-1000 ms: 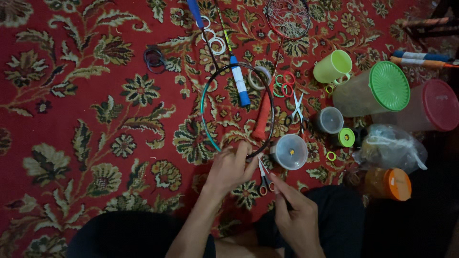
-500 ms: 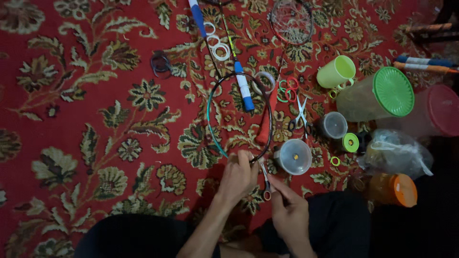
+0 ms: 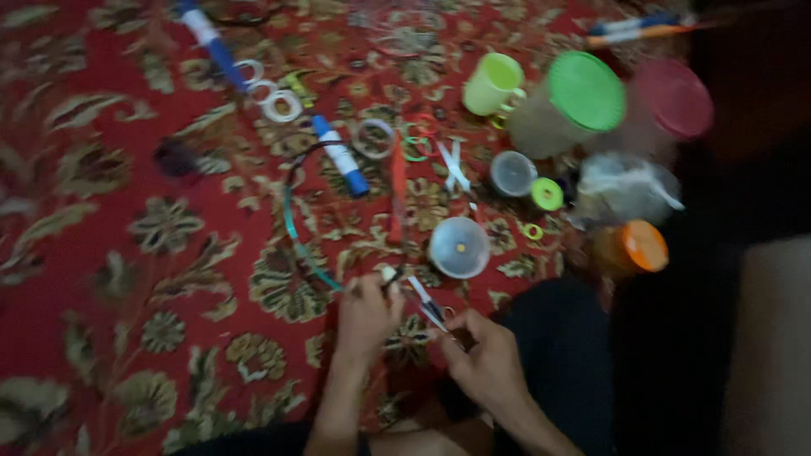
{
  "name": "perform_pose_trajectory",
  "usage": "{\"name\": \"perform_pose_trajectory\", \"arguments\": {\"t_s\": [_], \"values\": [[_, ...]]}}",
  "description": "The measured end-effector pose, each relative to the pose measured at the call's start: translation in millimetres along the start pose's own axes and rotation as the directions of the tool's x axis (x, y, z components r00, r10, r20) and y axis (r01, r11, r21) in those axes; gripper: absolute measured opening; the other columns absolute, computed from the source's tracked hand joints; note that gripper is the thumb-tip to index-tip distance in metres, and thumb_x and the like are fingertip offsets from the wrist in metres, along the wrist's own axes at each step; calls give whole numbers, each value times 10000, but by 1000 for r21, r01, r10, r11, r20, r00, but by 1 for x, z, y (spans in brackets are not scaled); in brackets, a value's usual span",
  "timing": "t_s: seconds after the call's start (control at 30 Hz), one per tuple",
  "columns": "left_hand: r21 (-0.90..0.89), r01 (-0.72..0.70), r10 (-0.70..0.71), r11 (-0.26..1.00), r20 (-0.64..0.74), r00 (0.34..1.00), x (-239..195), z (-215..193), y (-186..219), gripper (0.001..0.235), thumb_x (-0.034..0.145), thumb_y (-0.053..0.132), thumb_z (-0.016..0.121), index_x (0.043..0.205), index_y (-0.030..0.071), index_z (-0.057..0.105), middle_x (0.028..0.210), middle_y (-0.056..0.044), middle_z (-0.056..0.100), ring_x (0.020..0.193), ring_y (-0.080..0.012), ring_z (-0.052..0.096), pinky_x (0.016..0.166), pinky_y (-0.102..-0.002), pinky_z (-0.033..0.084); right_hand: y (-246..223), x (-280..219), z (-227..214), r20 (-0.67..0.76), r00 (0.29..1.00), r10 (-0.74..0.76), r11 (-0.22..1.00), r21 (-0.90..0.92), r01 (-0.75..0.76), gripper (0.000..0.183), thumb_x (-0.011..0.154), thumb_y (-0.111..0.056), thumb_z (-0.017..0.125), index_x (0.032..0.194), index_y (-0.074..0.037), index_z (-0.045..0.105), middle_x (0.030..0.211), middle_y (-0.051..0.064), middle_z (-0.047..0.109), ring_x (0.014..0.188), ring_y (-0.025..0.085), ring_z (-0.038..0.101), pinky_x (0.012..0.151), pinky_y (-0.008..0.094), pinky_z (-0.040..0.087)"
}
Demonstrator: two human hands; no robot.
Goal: The person sits on a red patterned carpet and works on a badminton racket frame. They use scissors to cut a black string or tape from the frame, then handle a small black circular object. The person also picks up and moves a blue and white cylindrical object before returning to the racket.
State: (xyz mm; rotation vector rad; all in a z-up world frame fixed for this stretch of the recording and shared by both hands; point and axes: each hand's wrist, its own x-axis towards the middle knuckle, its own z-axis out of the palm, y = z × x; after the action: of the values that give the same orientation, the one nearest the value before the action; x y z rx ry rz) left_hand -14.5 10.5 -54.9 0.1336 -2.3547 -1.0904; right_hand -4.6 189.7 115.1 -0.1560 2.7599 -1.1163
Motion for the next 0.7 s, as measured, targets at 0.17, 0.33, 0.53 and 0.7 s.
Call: {"name": "perform_pose_trajectory", "arguments": {"t_s": [0.17,0.33,0.53,0.7], "values": [[27,171,-173,985,101,980,-1,-7,5,324,944,247,609,982,-60,707,849,-250,716,841,-466,683,806,-527,539,-10,1,-7,401,838,371,604,581,-545,284,953,-138,782,734,-11,652,463,146,602,372,233,608,391,270,426],[8,310,-303,951,236,923,2,-14,17,265,905,219,555,774,15,662,685,-209,653,680,-448,624,681,-526,464,22,-2,-2,693,658,295,237,614,-753,403,1123,-265,612,859,35,662,464,86,423,330,181,375,330,291,410],[107,264,-267,958,15,963,-54,27,-40,342,984,260,674,1143,-41,638,943,-258,706,809,-432,692,692,-495,540,7,-15,-15,612,728,309,452,579,-679,352,1142,-323,627,896,-79,688,529,25,533,404,96,475,430,223,397],[151,266,-278,952,67,958,-33,17,-14,268,955,228,601,816,41,733,666,-161,629,622,-392,644,547,-488,444,-1,-18,-45,506,790,346,851,186,-491,196,1093,-422,640,1123,-236,692,879,9,648,770,187,617,711,438,460]]}}
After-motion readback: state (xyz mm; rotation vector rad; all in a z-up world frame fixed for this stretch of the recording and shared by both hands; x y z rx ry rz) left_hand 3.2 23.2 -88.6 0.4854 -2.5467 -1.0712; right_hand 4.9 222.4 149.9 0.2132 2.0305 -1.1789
